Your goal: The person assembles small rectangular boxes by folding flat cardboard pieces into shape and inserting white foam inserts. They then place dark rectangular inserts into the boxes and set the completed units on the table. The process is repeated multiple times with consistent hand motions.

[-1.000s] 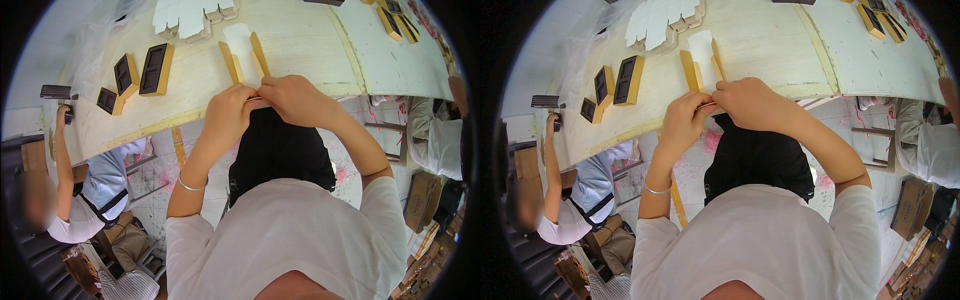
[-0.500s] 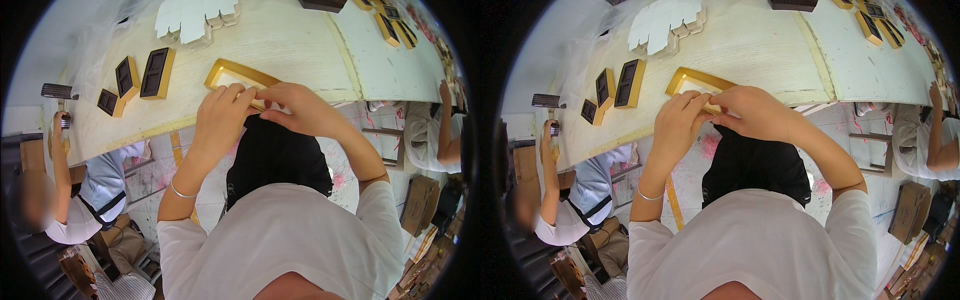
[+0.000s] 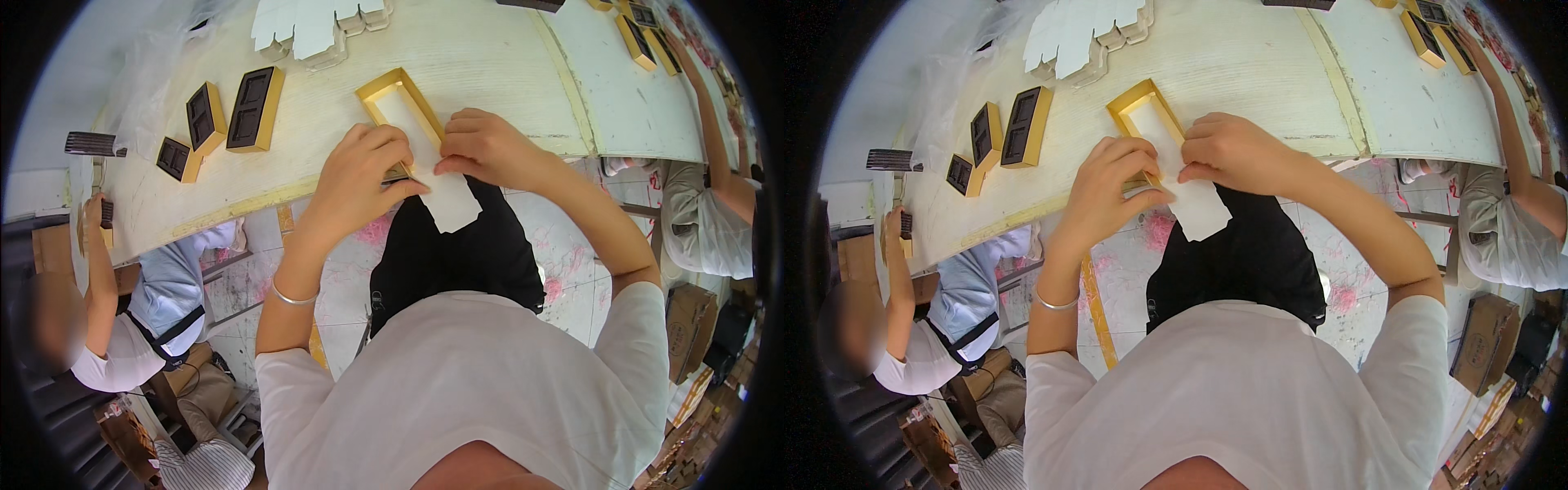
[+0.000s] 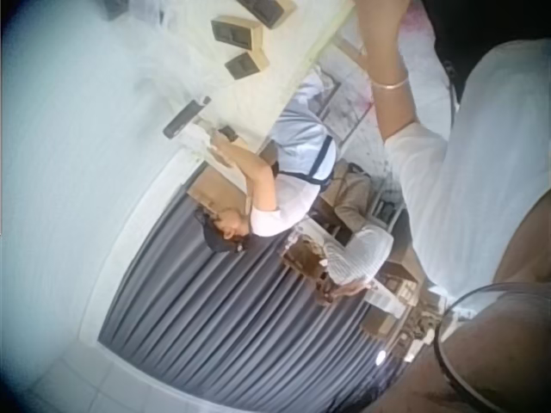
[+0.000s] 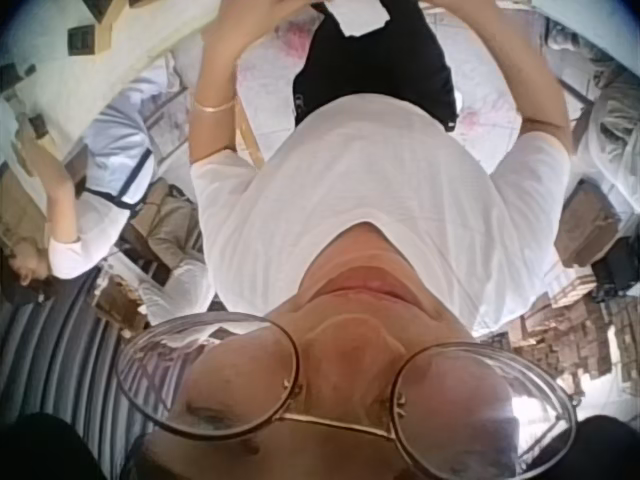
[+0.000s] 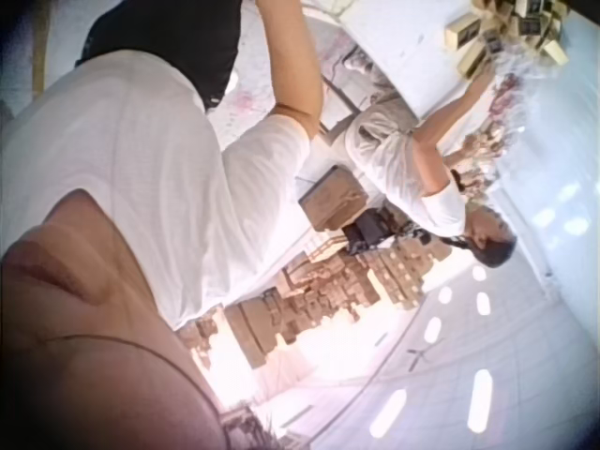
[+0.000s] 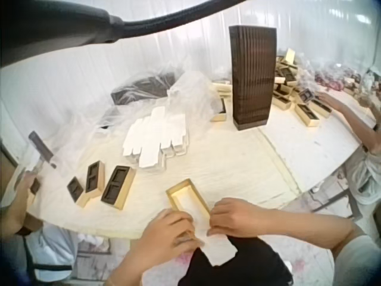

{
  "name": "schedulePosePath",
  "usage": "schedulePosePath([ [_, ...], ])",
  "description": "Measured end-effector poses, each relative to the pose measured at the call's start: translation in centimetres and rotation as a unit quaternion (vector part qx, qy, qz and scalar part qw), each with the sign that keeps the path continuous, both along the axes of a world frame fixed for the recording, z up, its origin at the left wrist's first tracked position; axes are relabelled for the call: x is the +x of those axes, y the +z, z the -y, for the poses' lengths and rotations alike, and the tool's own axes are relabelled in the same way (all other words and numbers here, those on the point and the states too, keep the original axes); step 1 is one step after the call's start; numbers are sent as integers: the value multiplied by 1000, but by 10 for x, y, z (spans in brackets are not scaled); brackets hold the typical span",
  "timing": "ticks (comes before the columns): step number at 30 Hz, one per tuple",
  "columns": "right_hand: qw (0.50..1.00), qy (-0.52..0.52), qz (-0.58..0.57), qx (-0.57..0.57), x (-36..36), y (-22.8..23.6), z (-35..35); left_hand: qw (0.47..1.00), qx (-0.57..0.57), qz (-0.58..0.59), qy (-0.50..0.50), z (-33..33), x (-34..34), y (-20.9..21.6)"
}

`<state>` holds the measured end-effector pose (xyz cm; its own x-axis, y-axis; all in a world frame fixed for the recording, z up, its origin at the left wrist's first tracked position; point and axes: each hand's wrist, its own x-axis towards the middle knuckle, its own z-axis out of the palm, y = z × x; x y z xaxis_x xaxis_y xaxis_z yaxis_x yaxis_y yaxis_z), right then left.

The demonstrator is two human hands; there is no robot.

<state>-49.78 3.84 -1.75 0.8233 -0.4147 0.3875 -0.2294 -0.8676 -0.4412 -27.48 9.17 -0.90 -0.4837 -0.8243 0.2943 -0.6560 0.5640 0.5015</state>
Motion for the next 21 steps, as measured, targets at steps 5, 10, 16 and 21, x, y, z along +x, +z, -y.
schedulePosePath([
  [5, 992, -75, 48, 88, 10, -6, -10, 997, 27, -33, 67, -14, -21, -4],
  [10, 980, -81, 43, 179, 10, 1, -20, 993, 31, -75, 89, -10, -25, -5],
  [16, 993, -93, 23, 72, 10, 4, -27, 973, 128, -159, 111, -7, -19, -5],
  [21, 990, -88, 104, 26, 11, -4, -27, 980, 101, -142, 93, -15, -15, -12],
])
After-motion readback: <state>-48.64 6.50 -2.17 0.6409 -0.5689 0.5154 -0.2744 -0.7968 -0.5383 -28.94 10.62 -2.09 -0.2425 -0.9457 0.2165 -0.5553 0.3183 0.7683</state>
